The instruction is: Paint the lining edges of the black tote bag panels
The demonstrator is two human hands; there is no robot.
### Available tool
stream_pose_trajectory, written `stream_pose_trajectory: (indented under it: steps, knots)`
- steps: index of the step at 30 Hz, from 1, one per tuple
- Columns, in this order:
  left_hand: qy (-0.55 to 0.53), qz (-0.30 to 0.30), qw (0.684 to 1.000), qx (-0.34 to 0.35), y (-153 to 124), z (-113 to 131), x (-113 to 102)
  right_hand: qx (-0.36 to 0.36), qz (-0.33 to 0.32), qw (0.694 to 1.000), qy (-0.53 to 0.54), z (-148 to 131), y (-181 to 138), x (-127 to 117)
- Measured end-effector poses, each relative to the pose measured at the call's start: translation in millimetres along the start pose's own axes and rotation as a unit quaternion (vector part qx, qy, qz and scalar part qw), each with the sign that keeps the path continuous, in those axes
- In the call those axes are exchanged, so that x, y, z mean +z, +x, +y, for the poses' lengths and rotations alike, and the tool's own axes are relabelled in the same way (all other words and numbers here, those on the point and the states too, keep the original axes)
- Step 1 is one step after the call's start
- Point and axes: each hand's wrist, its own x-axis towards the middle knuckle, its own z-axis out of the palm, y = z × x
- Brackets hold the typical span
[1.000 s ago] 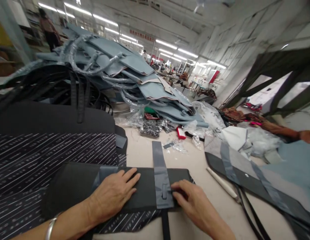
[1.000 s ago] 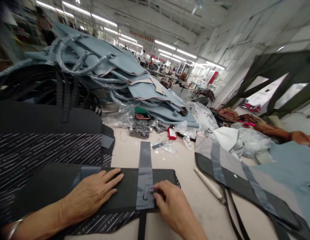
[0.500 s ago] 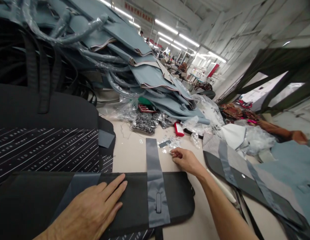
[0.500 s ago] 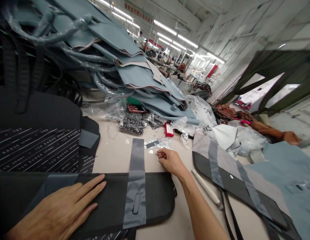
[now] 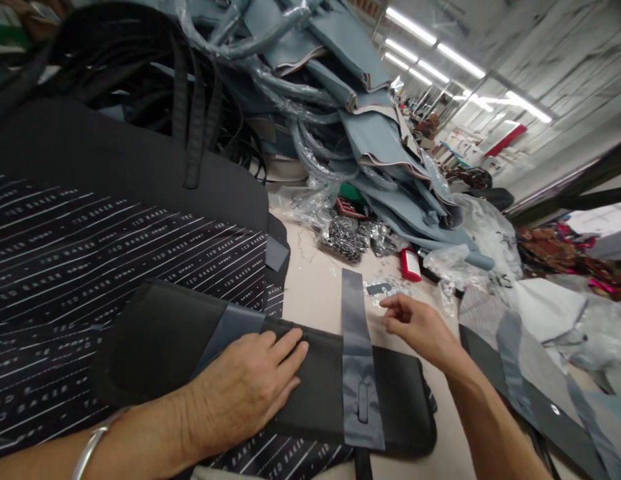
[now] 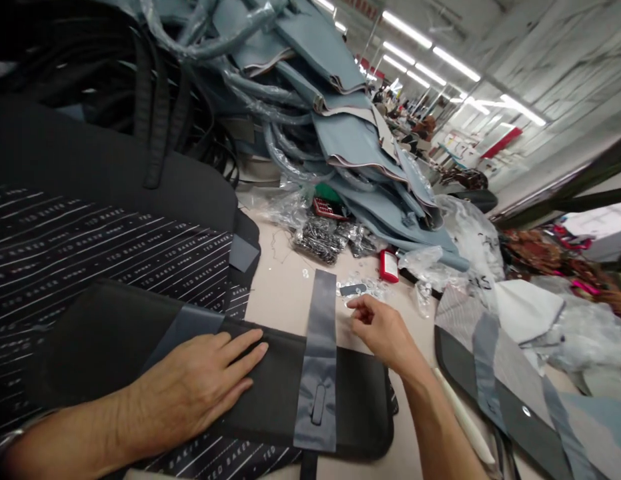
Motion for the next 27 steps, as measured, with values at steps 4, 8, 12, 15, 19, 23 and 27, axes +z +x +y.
stream_pose_trajectory:
  steps: [4,8,12,15,19,23,27]
  knots:
    - [-0.010,0.008,1.000,0.006,1,0,-1,-0.029,-0.060,0.991,0.114,-49,-16,48]
    - [-0.025,0.003,1.000,0.002,0,0,-2,-0.052,-0.114,0.978,0.169,-80,-18,86]
    - [-0.040,-0.003,0.999,-0.001,-1,0,-2,-0.070,-0.103,0.988,0.090,-87,-14,94]
    - [-0.043,-0.004,0.999,-0.004,-1,0,-2,-0.051,-0.098,0.992,0.064,-90,-12,92]
    - [-0.042,0.000,0.999,-0.005,1,-1,-1,-0.019,-0.095,0.993,0.069,-93,-11,92]
    - [-0.040,-0.002,0.999,-0.007,1,-1,-1,-0.011,-0.092,0.994,0.056,-91,-10,92]
    - [-0.033,0.013,0.999,0.004,0,0,0,-0.007,-0.089,0.995,0.042,-92,-10,92]
